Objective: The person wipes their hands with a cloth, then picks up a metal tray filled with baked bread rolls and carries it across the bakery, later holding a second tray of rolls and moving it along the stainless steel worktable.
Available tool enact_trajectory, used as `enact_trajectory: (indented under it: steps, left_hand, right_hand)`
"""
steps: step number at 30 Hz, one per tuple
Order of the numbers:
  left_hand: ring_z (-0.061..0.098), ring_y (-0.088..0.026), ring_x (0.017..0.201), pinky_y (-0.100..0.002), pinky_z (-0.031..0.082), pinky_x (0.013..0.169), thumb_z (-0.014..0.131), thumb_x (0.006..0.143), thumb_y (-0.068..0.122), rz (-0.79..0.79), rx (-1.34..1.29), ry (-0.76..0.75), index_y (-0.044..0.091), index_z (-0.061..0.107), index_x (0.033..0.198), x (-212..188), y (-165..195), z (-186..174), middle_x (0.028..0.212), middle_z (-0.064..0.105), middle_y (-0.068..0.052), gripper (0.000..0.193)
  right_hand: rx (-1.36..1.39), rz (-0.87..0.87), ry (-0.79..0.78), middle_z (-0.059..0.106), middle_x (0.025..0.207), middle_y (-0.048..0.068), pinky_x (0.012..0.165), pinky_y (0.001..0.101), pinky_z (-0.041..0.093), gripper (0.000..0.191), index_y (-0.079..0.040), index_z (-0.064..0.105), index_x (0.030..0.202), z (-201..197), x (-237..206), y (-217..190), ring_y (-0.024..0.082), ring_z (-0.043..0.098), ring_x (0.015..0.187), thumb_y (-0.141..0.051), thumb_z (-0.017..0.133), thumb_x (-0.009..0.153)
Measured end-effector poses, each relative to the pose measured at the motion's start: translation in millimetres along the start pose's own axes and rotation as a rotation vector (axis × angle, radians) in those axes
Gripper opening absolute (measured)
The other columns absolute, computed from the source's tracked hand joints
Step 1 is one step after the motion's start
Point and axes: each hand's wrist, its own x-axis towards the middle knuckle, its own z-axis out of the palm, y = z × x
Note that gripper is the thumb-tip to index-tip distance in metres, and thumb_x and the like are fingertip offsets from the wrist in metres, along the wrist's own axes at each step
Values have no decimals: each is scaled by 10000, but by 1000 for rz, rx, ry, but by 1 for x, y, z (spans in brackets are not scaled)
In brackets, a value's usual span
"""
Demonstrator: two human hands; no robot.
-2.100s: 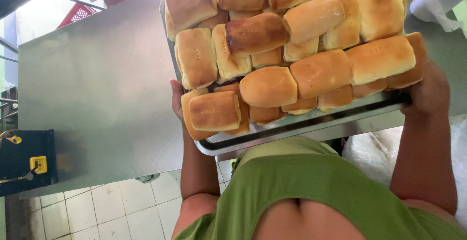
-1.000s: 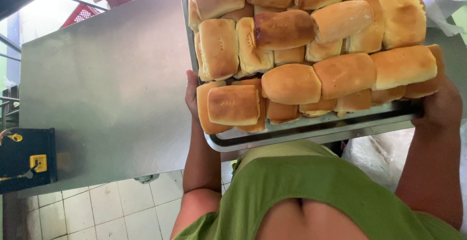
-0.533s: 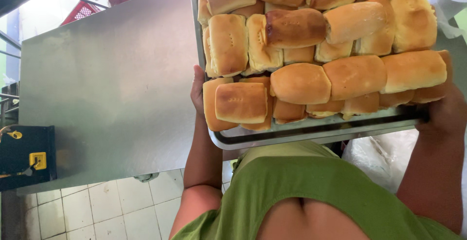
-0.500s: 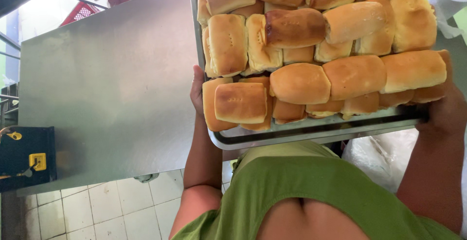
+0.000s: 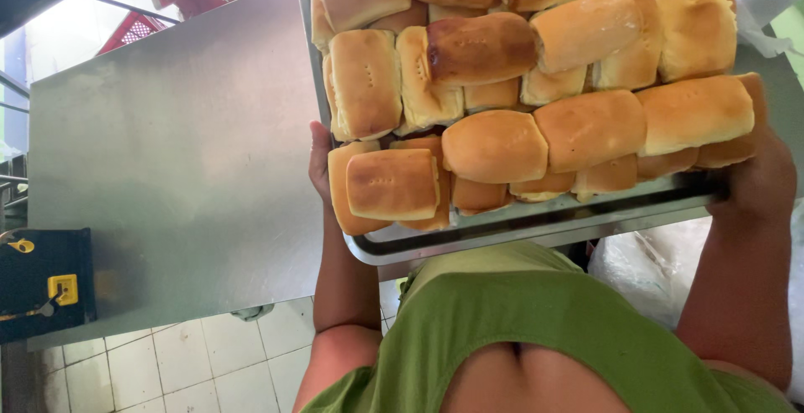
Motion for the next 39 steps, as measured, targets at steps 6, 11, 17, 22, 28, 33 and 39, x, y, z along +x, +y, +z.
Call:
enact_trajectory:
  steps: [6, 11, 17, 22, 28, 33, 39]
  left_hand:
    - [591, -375, 1320, -496, 489, 1134, 399, 1108, 562, 52, 47, 9, 24, 433, 1569, -2, -3, 2, 1491, 564, -210, 709]
    - [561, -379, 1353, -506, 452, 1169, 405, 1082, 566, 114, 105, 104, 27, 436, 1554, -6, -7, 10, 1499, 555, -201, 716]
    - [541, -369, 1367, -502, 432, 1187, 419, 1076, 578, 163, 86, 153, 40, 433, 1565, -12, -13, 26, 1524, 532, -186, 727]
    - [531, -362, 1374, -496, 432, 1181, 417, 1053, 590, 213, 186, 222, 50, 417, 1568, -16, -16, 38, 1540, 513, -175, 746]
    - [519, -354, 1389, -487, 427, 1190, 415, 1047, 596, 245, 251, 238, 49, 400, 1579, -17, -17, 50, 1562, 488, -173, 763]
    - [508, -347, 1402, -479, 422, 1197, 413, 1043, 601, 259, 305, 250, 48, 385, 1589, -20, -20, 60, 1580, 468, -171, 778]
    - [489, -334, 1414, -462, 404, 1209, 430, 1033, 613, 261, 290, 256, 47, 371, 1602, -19, -26, 62, 1605, 439, -164, 805]
  right_hand:
    - [112, 20, -34, 678, 1306, 106, 991, 291, 554, 346, 40, 621, 1408, 4, 17, -3, 184, 685, 1154, -217, 567, 1183]
    - [-10, 5, -7, 678, 1386, 94, 1009, 288, 562, 365, 31, 635, 1435, 22, 25, -17, 174, 685, 1197, -189, 586, 1147]
    - [-18, 95, 36, 700, 1178, 89, 793, 283, 539, 323, 8, 671, 1278, 29, 32, -23, 166, 673, 956, -261, 601, 1114]
    - [-40, 65, -28, 688, 1215, 86, 868, 266, 537, 319, 21, 656, 1304, 26, 38, -13, 145, 662, 1028, -236, 561, 1139]
    - [-232, -32, -71, 674, 1170, 80, 864, 289, 522, 289, 22, 647, 1265, 24, 43, -5, 154, 641, 1008, -222, 558, 1137]
    - [-172, 12, -31, 684, 1167, 80, 866, 288, 519, 293, 20, 656, 1263, 26, 44, -7, 157, 647, 1002, -220, 557, 1126]
    - [19, 97, -25, 690, 1199, 83, 892, 269, 534, 333, 14, 649, 1335, 34, 47, -15, 150, 661, 1033, -207, 553, 1105]
